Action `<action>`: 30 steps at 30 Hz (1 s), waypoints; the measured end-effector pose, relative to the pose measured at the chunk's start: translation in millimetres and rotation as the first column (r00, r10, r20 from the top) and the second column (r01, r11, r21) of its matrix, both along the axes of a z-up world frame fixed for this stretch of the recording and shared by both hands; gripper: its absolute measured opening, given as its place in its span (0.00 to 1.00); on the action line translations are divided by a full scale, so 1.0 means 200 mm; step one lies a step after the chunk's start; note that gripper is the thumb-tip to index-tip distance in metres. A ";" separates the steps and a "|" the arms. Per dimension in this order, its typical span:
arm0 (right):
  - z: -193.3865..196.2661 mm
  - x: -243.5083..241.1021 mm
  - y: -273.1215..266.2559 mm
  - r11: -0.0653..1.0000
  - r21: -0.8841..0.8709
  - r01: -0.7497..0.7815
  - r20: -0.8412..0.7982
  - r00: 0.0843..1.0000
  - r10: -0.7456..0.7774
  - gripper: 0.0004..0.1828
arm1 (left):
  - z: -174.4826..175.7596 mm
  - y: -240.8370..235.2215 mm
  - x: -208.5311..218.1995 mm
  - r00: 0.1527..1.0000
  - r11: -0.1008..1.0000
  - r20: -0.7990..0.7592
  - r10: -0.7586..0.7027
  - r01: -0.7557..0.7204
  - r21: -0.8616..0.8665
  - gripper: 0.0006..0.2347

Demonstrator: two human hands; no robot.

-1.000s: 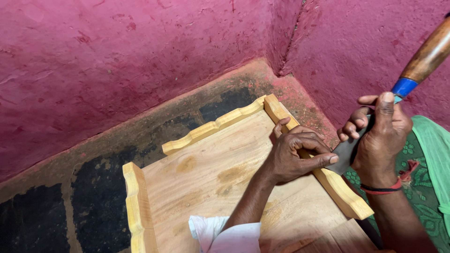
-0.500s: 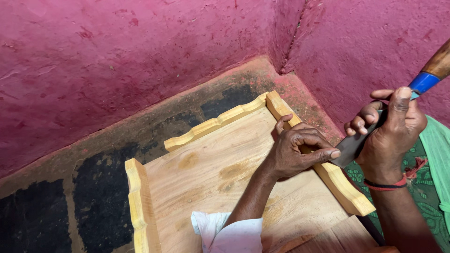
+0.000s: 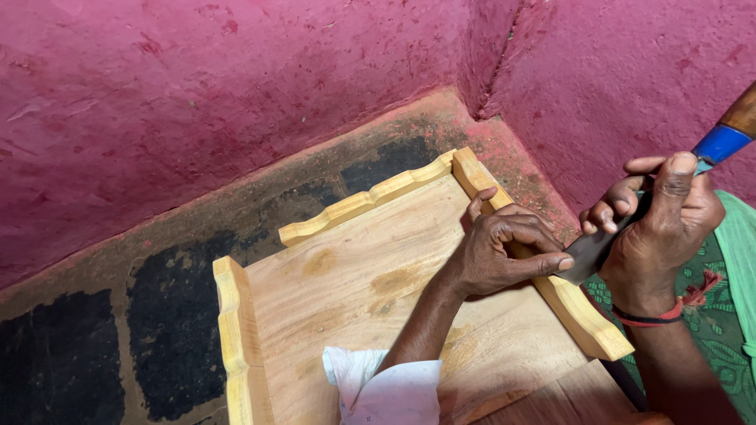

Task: The person carves the raised edges of a wooden tray using a chisel and mallet, then smooths the surface with sandpaper. The person works on the tray's perimeter, shaping the wood and refining the finish.

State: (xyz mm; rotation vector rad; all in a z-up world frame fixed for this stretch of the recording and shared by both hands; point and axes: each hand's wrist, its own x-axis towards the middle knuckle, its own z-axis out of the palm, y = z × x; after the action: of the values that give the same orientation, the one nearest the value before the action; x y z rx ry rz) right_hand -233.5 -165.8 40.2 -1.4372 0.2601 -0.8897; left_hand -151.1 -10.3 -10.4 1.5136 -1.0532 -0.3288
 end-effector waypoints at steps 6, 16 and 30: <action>-0.01 0.00 -0.02 0.999 0.051 0.012 0.053 0.998 -0.015 0.26 | 0.00 0.00 0.00 0.999 0.998 -0.048 -0.017 0.020 0.052 0.09; -0.01 -0.01 0.00 1.000 -0.018 0.007 0.035 0.999 -0.006 0.26 | 0.00 0.00 0.00 0.999 1.000 -0.032 -0.020 0.021 0.019 0.08; 0.03 0.00 0.05 0.998 -0.011 -0.068 -0.006 0.998 0.068 0.26 | 0.02 0.06 0.01 0.991 0.992 -0.059 -0.122 0.122 0.006 0.09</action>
State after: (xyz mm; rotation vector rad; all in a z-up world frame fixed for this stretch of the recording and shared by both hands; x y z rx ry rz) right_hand -233.0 -154.8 46.8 -1.4506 0.2096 -0.8327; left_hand -148.9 2.4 -6.7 1.4425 -1.1010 -0.4620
